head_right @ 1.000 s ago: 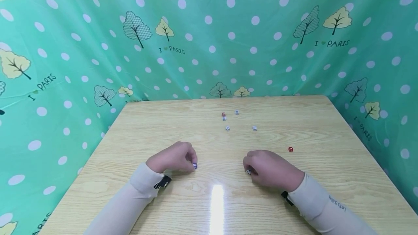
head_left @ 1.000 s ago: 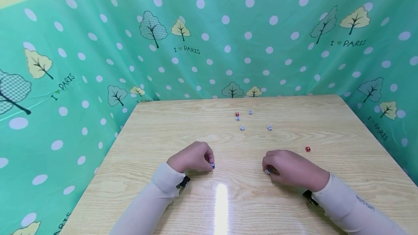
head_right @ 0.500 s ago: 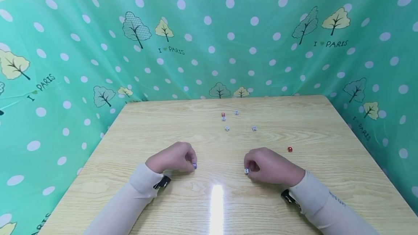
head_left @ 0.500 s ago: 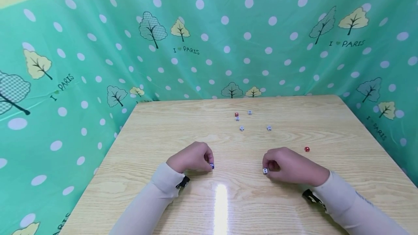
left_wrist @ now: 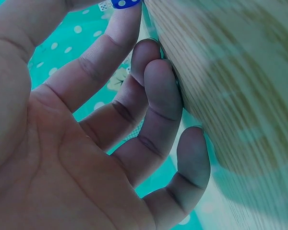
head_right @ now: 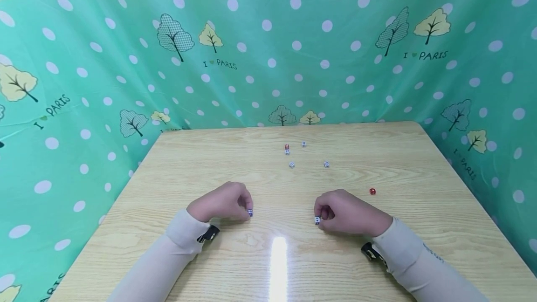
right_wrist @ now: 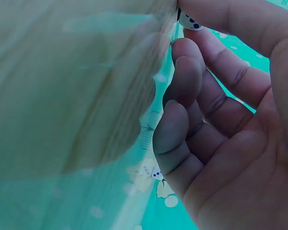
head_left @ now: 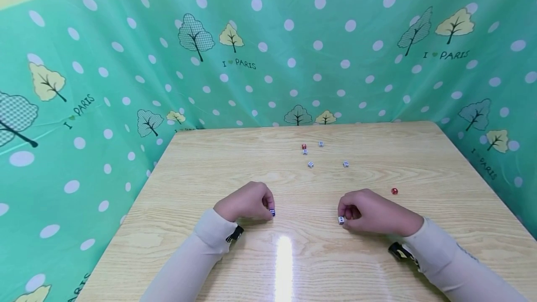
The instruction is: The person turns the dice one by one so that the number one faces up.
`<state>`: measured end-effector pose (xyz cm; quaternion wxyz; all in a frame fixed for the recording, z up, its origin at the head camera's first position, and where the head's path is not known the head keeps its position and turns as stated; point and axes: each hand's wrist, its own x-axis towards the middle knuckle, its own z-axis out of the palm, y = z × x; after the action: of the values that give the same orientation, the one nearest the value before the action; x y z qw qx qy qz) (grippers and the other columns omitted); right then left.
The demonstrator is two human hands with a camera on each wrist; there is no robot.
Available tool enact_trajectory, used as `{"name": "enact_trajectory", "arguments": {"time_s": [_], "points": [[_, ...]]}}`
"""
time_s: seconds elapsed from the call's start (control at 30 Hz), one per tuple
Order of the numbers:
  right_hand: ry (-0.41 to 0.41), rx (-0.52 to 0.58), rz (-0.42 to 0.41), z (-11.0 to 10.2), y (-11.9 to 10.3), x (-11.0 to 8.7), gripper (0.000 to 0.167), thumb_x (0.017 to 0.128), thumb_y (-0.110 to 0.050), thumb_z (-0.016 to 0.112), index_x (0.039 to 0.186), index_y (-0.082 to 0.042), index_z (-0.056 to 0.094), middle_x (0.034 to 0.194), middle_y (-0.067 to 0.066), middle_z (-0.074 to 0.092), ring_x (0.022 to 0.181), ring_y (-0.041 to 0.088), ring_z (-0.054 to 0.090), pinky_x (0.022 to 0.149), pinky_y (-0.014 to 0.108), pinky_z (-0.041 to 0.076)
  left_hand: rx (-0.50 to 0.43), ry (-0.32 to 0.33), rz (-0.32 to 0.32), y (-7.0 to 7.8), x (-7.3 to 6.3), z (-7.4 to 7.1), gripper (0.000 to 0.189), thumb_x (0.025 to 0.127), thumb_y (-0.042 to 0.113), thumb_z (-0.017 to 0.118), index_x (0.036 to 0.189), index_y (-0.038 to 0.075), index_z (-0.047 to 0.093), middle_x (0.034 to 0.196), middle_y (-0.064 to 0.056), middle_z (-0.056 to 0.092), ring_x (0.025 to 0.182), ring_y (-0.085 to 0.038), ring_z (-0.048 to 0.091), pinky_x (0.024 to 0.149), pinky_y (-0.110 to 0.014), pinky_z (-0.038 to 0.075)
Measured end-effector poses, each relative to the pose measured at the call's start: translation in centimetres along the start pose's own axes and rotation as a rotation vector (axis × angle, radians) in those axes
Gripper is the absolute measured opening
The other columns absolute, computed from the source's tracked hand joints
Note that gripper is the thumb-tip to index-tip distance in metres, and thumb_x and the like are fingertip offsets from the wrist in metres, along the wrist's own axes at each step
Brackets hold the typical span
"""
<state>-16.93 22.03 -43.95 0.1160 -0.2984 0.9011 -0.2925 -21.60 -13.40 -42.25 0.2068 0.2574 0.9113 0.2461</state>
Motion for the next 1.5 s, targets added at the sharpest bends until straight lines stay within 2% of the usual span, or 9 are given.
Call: {"name": "enact_trajectory", "arguments": {"time_s": [0.2,0.47,0.57,0.7,1.0,1.27,1.5], "points": [[0.013,-0.048,-0.024,0.0,-0.4,-0.2,0.02,0.084,-0.015,0.083,0.091,-0.028,0.07,0.08,-0.013,0.061,0.074,0.007,0.057,0.065,0.022,0.049,-0.003,0.001,0.006,-0.3,0.1,0.2,0.016,0.077,0.009,0.082,0.072,0.019,0.071,0.067,0.009,0.062,0.064,-0.008,0.053,0.059,-0.025,0.046],[0.065,-0.231,-0.04,0.4,-1.6,-0.3,0.015,0.085,-0.023,0.082,0.092,-0.029,0.071,0.084,-0.018,0.06,0.074,0.003,0.055,0.067,0.022,0.049,0.006,0.002,0.005,-0.3,0.2,0.2,0.015,0.077,0.009,0.081,0.072,0.02,0.071,0.068,0.009,0.063,0.065,-0.008,0.053,0.06,-0.026,0.047],[0.079,-0.295,-0.064,0.7,-1.9,-0.2,0.011,0.086,-0.021,0.081,0.092,-0.027,0.073,0.084,-0.019,0.059,0.073,0.0,0.053,0.067,0.021,0.048,0.007,0.004,0.008,-0.3,0.2,0.2,0.015,0.077,0.009,0.08,0.072,0.019,0.071,0.067,0.009,0.063,0.065,-0.008,0.053,0.06,-0.026,0.046],[0.083,-0.326,-0.084,0.9,-2.1,-0.1,0.008,0.088,-0.018,0.078,0.091,-0.025,0.073,0.083,-0.017,0.058,0.071,0.001,0.052,0.066,0.021,0.048,0.005,0.003,0.009,-0.3,0.1,0.2,0.014,0.076,0.008,0.079,0.072,0.019,0.071,0.067,0.009,0.063,0.065,-0.008,0.053,0.06,-0.026,0.046],[0.098,-0.299,-0.072,0.5,-2.2,-0.3,0.013,0.088,-0.016,0.079,0.089,-0.027,0.073,0.084,-0.02,0.059,0.073,-0.001,0.053,0.067,0.021,0.049,-0.003,0.001,0.004,-0.3,0.2,0.1,0.015,0.077,0.009,0.08,0.073,0.019,0.071,0.068,0.008,0.063,0.065,-0.009,0.053,0.06,-0.026,0.046],[0.063,-0.142,-0.066,0.1,-1.3,-0.2,0.013,0.088,-0.018,0.079,0.091,-0.028,0.072,0.086,-0.021,0.065,0.078,-0.001,0.059,0.072,0.023,0.054,-0.007,-0.002,0.003,-0.4,0.2,0.2,0.015,0.077,0.009,0.081,0.073,0.019,0.071,0.068,0.008,0.063,0.065,-0.009,0.052,0.06,-0.026,0.046],[0.02,-0.044,-0.051,-0.1,-0.4,0.0,0.014,0.088,-0.016,0.08,0.09,-0.029,0.073,0.084,-0.018,0.066,0.075,0.002,0.06,0.068,0.023,0.053,-0.007,-0.002,-0.003,-0.4,0.2,0.2,0.016,0.078,0.009,0.082,0.073,0.019,0.071,0.068,0.008,0.063,0.065,-0.01,0.053,0.06,-0.027,0.046]]}}
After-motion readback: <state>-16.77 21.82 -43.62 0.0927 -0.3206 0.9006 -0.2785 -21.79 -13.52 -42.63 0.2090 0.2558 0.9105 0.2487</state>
